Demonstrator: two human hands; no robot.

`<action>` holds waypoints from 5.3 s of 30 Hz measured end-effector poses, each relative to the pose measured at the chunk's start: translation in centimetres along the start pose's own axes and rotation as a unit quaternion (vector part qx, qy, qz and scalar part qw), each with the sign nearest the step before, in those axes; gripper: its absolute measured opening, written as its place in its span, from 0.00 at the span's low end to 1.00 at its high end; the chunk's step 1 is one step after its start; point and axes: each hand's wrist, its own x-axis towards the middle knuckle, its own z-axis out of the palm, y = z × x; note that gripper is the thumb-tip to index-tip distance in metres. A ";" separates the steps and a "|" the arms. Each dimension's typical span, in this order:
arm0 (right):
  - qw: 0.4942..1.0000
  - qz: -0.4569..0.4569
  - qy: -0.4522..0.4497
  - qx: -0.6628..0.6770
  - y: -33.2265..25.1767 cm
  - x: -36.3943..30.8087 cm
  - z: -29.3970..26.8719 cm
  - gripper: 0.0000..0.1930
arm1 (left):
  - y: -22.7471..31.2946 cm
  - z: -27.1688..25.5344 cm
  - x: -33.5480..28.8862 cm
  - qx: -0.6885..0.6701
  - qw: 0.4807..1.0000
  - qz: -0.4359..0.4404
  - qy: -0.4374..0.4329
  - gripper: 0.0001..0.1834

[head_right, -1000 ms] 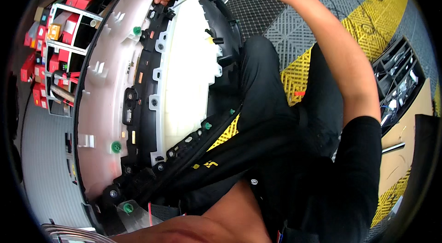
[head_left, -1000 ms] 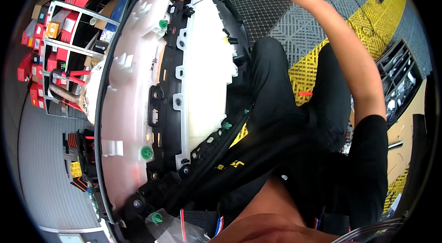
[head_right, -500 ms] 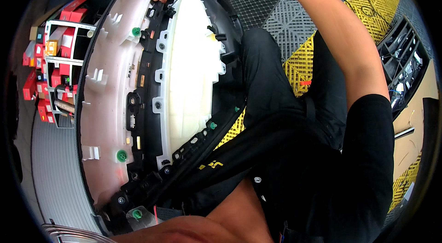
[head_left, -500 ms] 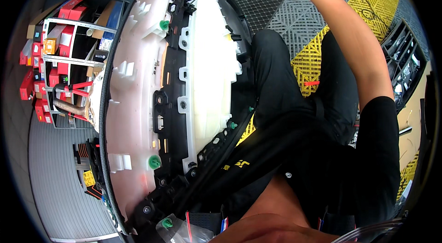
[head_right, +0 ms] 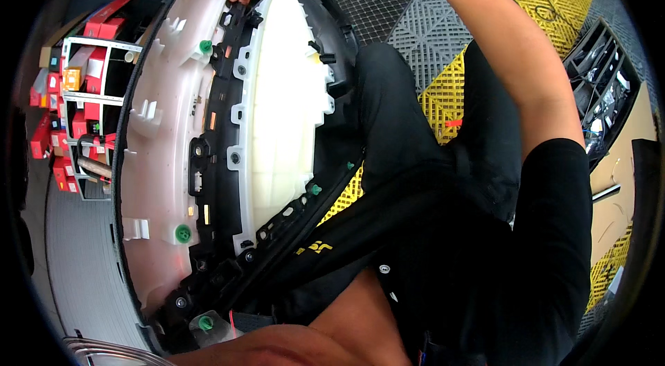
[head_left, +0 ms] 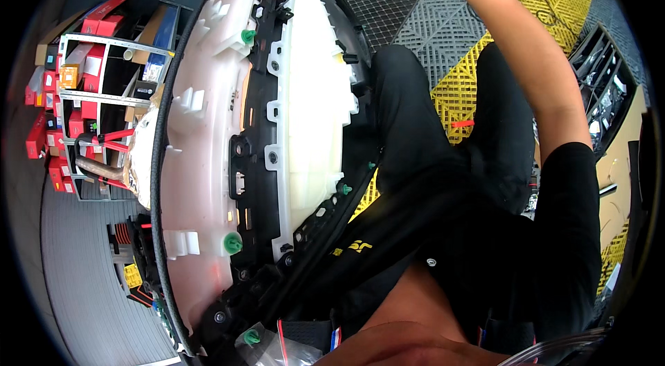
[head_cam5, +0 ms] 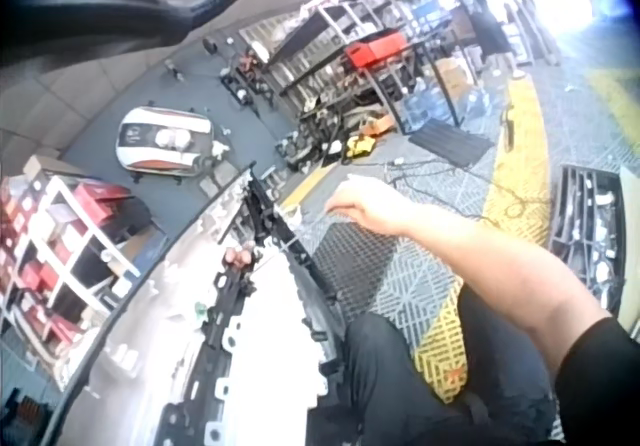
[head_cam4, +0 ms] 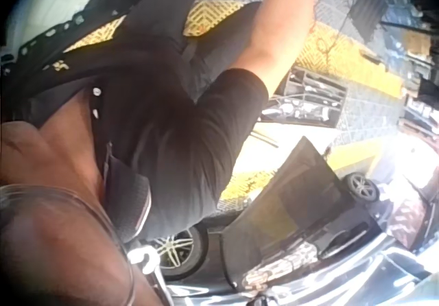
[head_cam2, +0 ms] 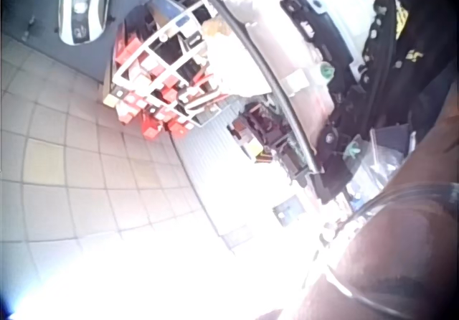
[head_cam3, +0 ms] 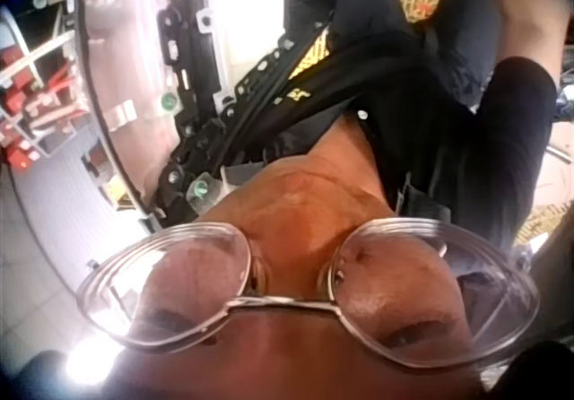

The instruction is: The person installs a trim strip onto a car door panel. Using a pry tool and their hands, they align the trim and press the mounting clips into the slots along the top edge of the panel.

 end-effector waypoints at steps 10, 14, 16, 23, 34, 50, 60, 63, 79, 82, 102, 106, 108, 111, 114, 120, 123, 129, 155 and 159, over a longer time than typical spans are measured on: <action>0.988 0.013 -0.087 -0.130 3.0 -0.9 4.8 0.13 | -2.2 3.2 0.8 0.004 1.000 -0.008 0.007 0.46; 0.983 0.058 -0.050 -0.169 3.9 -1.5 4.6 0.12 | -2.7 5.1 0.8 -0.004 1.000 -0.020 0.004 0.47; 0.983 0.044 -0.058 -0.168 3.2 -1.4 4.9 0.09 | -3.1 4.7 0.5 -0.008 1.000 -0.027 0.011 0.47; 0.992 -0.033 0.018 -0.124 0.0 -1.1 6.0 0.05 | -4.0 4.6 0.4 -0.017 0.999 -0.035 0.015 0.48; 0.983 0.171 0.048 -0.056 -4.8 -2.7 8.9 0.16 | -4.7 4.3 -0.7 -0.024 0.998 -0.047 0.027 0.50; 0.910 0.247 0.146 0.298 -16.3 -4.7 -11.8 0.25 | -5.4 8.4 3.4 0.005 0.999 -0.040 -0.004 0.52; 0.883 0.168 0.410 0.153 -24.4 -12.6 -25.7 0.37 | -1.8 22.3 4.8 0.451 0.891 -0.037 0.043 0.62; 0.878 0.291 0.342 -0.163 -22.0 -16.7 -25.0 0.34 | -0.1 25.5 2.2 0.476 0.877 -0.042 0.048 0.59; 0.928 0.359 -0.075 -0.069 -13.4 -16.6 -9.1 0.30 | -7.9 28.4 -0.5 0.647 0.743 0.162 -0.060 0.28; 0.936 0.325 -0.120 -0.059 -9.1 -13.8 -3.4 0.23 | -8.4 28.0 0.1 0.585 0.773 0.242 -0.041 0.30; 0.822 0.547 -0.037 -0.152 -18.6 -25.3 -11.0 0.04 | -9.8 18.0 3.8 0.567 0.731 0.336 -0.177 0.20; 0.804 0.569 0.005 -0.169 -19.9 -28.8 -11.9 0.03 | -9.9 18.3 3.8 0.565 0.741 0.315 -0.180 0.17; 0.821 0.538 -0.016 -0.193 -19.8 -28.7 -11.9 0.04 | -9.8 18.4 3.6 0.568 0.744 0.303 -0.179 0.17; 0.840 0.489 -0.063 -0.227 -19.5 -27.7 -11.9 0.05 | -10.0 18.3 3.2 0.575 0.736 0.319 -0.159 0.16; 0.844 0.476 -0.073 -0.237 -19.6 -27.6 -11.8 0.07 | -9.7 18.4 2.7 0.569 0.727 0.365 -0.119 0.15; 0.859 0.450 -0.087 -0.229 -18.7 -28.0 -12.0 0.12 | -8.8 18.8 1.8 0.541 0.736 0.401 -0.065 0.10; 0.865 0.450 -0.089 -0.204 -18.3 -28.1 -12.4 0.16 | -7.8 19.2 1.2 0.492 0.762 0.409 -0.104 0.08; 0.864 0.450 -0.111 -0.198 -17.8 -27.7 -12.9 0.15 | -8.4 18.6 2.0 0.407 0.755 0.462 -0.226 0.05; 0.835 0.525 -0.106 -0.125 -16.1 -26.4 -11.7 0.12 | -10.8 26.5 -2.9 0.287 0.740 0.435 -0.425 0.16; 0.820 0.556 -0.062 -0.119 -16.4 -27.0 -13.3 0.11 | -11.4 28.8 -2.7 0.289 0.717 0.448 -0.449 0.15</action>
